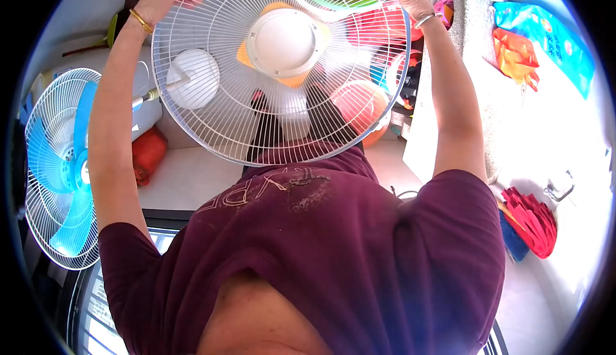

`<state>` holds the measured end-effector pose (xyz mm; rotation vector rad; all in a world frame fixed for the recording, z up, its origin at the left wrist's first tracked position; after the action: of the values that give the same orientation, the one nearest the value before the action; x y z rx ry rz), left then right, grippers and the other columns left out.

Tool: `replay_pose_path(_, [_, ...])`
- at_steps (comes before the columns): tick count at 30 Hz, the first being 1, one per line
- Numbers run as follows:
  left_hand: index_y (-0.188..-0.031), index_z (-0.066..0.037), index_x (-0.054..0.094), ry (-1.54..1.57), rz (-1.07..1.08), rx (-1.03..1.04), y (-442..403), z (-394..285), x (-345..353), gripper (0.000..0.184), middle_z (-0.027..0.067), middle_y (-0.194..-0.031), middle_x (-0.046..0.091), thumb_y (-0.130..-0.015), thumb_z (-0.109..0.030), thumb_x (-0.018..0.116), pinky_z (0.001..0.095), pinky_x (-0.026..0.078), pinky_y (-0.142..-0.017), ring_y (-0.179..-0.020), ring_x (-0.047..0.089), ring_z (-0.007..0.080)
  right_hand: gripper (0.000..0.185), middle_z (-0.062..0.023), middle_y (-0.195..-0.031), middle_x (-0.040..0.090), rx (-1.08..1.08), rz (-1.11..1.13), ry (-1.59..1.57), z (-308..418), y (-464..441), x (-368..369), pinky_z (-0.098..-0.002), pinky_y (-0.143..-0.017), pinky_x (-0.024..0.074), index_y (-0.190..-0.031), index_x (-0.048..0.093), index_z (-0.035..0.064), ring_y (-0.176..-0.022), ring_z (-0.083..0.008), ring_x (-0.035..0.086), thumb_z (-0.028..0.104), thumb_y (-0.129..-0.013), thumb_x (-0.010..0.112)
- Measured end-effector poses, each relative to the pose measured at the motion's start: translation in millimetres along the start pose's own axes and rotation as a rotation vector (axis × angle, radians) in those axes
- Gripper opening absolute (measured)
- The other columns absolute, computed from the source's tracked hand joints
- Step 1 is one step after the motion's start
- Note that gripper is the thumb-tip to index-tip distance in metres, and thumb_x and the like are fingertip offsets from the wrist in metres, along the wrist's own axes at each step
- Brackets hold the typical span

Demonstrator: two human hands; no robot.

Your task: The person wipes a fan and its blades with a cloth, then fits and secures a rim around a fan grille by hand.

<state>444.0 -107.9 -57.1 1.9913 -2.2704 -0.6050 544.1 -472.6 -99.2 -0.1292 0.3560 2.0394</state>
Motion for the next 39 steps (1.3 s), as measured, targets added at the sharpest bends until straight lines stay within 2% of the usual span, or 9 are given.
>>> replay_pose_path(10, [-0.122, -0.005, 0.045, -0.043, -0.016, -0.014, -5.0, 1.9, -3.0, 0.035, 0.0049, -0.086, 0.059, -0.087, -0.003, 0.045, 0.0256, 0.049, -0.060, -0.070, 0.057, 0.0119, 0.030, -0.0048, -0.068, 0.062, -0.029, 0.079, -0.024, -13.2, -7.7, -10.5, -0.0218, -0.049, 0.0481, -0.092, 0.061, 0.0020, -0.054, -0.0119, 0.057, 0.030, -0.085, 0.056])
replay_pose_path(11, [-0.122, -0.005, 0.045, -0.008, -0.026, -0.021, -5.5, 6.9, -8.1, 0.035, 0.0051, -0.085, 0.059, -0.087, -0.003, 0.045, 0.0256, 0.049, -0.060, -0.070, 0.057, 0.0121, 0.041, -0.0043, -0.097, 0.064, 0.105, 0.080, 0.160, -30.2, -4.0, -20.3, -0.0250, -0.077, 0.0491, -0.106, 0.060, 0.0035, -0.086, -0.0116, 0.060, 0.035, -0.080, 0.062])
replay_pose_path(12, [-0.121, -0.005, 0.045, 0.028, -0.035, -0.026, -5.9, 10.6, -10.7, 0.035, 0.0052, -0.085, 0.059, -0.087, -0.003, 0.045, 0.0257, 0.049, -0.060, -0.070, 0.057, 0.0124, 0.041, -0.0043, -0.097, 0.064, 0.110, 0.079, 0.162, -33.7, 2.9, -21.3, -0.0250, -0.077, 0.0491, -0.106, 0.060, 0.0035, -0.086, -0.0116, 0.060, 0.035, -0.080, 0.062])
replay_pose_path(15, [-0.119, -0.005, 0.047, -0.001, -0.058, -0.053, 3.7, 6.8, -14.8, 0.033, 0.0050, -0.084, 0.059, -0.086, -0.003, 0.045, 0.0263, 0.049, -0.061, -0.070, 0.057, 0.0128, 0.042, 0.0004, -0.074, 0.058, 0.093, -0.010, 0.217, -50.4, 27.1, -23.1, -0.0227, -0.065, 0.0430, -0.096, 0.063, -0.0001, -0.067, -0.0055, 0.048, 0.039, -0.081, 0.061])
replay_pose_path(25, [-0.115, -0.004, 0.049, -0.068, -0.076, -0.093, 2.1, -9.4, -10.9, 0.028, 0.0051, -0.086, 0.059, -0.087, -0.005, 0.044, 0.0259, 0.049, -0.064, -0.071, 0.058, 0.0130, 0.053, -0.0048, -0.084, 0.063, 0.190, -0.168, 0.011, -40.4, 25.2, -29.2, -0.0233, -0.055, 0.0480, -0.103, 0.060, 0.0004, -0.066, -0.0120, 0.060, 0.048, -0.080, 0.057])
replay_pose_path(28, [-0.117, -0.004, 0.048, -0.019, -0.072, -0.065, 2.9, -3.1, -14.9, 0.029, 0.0056, -0.088, 0.059, -0.088, -0.005, 0.043, 0.0260, 0.050, -0.065, -0.073, 0.058, 0.0130, 0.052, -0.0056, -0.094, 0.064, 0.105, -0.071, 0.153, -31.6, 15.8, -24.9, -0.0263, -0.077, 0.0470, -0.105, 0.058, 0.0013, -0.086, -0.0141, 0.060, 0.047, -0.080, 0.057])
replay_pose_path(32, [-0.117, -0.004, 0.047, 0.053, -0.089, -0.074, 8.6, -4.3, -16.9, 0.029, 0.0061, -0.087, 0.059, -0.088, -0.006, 0.043, 0.0261, 0.050, -0.065, -0.074, 0.058, 0.0131, 0.033, -0.0031, -0.069, 0.060, 0.259, -0.024, -0.172, -35.7, 9.9, -11.2, -0.0221, -0.049, 0.0450, -0.092, 0.061, 0.0036, -0.055, -0.0113, 0.055, 0.035, -0.087, 0.052])
replay_pose_path(36, [-0.116, -0.004, 0.048, -0.058, -0.068, -0.036, 7.1, 3.0, -22.2, 0.028, 0.0055, -0.085, 0.059, -0.089, -0.009, 0.045, 0.0263, 0.050, -0.063, -0.072, 0.058, 0.0130, 0.031, -0.0034, -0.076, 0.062, 0.139, -0.104, 0.266, -23.1, -1.0, -19.3, -0.0272, -0.060, 0.0479, -0.095, 0.061, 0.0026, -0.067, -0.0125, 0.058, 0.032, -0.086, 0.055])
replay_pose_path(39, [-0.124, -0.009, 0.042, -0.016, -0.024, 0.032, -8.1, 34.9, -34.3, 0.035, 0.0060, -0.087, 0.060, -0.089, -0.012, 0.046, 0.0250, 0.050, -0.062, -0.070, 0.059, 0.0124, 0.061, -0.0024, -0.059, 0.054, 0.075, -0.157, 0.603, 10.6, 3.7, -13.4, -0.0284, -0.054, 0.0396, -0.088, 0.064, 0.0002, -0.054, -0.0116, 0.046, 0.058, -0.082, 0.045])
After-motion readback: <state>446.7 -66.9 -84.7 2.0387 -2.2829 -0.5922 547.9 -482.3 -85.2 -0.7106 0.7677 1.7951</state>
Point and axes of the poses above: each hand's wrist, its own y-axis away from the middle knuckle, its own x-axis out of the palm, z = x × y, the point moved 9 cm from there along -y, towards the middle knuckle
